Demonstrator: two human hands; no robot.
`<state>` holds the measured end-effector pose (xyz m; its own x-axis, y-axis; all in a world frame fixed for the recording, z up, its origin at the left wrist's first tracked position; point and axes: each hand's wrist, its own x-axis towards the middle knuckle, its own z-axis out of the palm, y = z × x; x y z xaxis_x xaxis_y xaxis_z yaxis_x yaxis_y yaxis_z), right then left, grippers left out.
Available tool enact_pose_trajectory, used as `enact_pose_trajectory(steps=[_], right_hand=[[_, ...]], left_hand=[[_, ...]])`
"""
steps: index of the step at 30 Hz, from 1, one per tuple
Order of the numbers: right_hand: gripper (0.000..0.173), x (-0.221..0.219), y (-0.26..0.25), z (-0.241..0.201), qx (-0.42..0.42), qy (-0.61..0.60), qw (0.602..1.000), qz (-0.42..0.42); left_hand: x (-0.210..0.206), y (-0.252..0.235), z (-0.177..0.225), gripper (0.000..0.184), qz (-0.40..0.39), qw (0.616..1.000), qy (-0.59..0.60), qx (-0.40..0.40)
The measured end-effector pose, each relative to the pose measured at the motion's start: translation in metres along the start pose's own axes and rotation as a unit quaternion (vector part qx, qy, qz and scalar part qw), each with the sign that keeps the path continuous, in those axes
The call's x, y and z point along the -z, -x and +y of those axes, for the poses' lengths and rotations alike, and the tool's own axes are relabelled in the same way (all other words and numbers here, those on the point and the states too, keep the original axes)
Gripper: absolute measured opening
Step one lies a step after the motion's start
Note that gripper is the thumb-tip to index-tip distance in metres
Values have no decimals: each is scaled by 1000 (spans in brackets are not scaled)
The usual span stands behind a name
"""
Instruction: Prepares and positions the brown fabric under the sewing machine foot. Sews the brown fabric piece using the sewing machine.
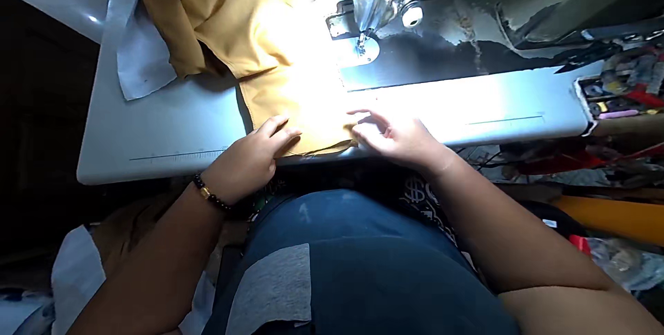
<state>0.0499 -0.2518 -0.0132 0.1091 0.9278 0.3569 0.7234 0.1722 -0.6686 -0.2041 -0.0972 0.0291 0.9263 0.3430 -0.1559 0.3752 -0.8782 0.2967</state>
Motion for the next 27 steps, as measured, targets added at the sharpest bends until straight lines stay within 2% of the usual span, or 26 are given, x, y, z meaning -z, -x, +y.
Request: enact_pose_trajectory(steps=[2,4,6,8,10,13,14,16,19,23,25,27], right_hand=[[33,-4,-8,-17,39,18,996,-77],[31,-16,-16,-21,58,1,988,-145],[14,-31,-16,-10,66,-3,988,-136],[9,-32,-16,-4,60,15,992,-108],[13,-30,-17,-6,47,40,993,-97],[31,-36,-26,-21,25,93,990,-103],[33,-43,-30,-24,50,121,988,-80],[24,-55,-37,-25,92,146,984,-36],[12,-49,-39,-25,49,130,990,-27],[13,-28,-36,-17,30,240,970,28],[29,-19,-34,-11,-44,169,981,81],[31,-16,-30,-5,-119,71,978,156]], left_hand=[[0,3,-5,68,12,1000,8,-8],[-1,4,-5,56,48,999,-2,-11],[-5,5,-5,39,83,996,-29,3],[-11,6,-6,25,109,992,-52,21],[-16,8,-2,18,121,990,-57,50],[-17,3,14,16,155,982,-49,95],[-16,0,20,17,178,977,-47,105],[-14,-6,32,20,213,968,-48,126],[-12,-4,32,24,229,961,-38,152],[-18,3,21,27,236,955,-17,181],[-18,5,19,31,226,956,-10,184],[-21,5,16,29,236,956,34,173]])
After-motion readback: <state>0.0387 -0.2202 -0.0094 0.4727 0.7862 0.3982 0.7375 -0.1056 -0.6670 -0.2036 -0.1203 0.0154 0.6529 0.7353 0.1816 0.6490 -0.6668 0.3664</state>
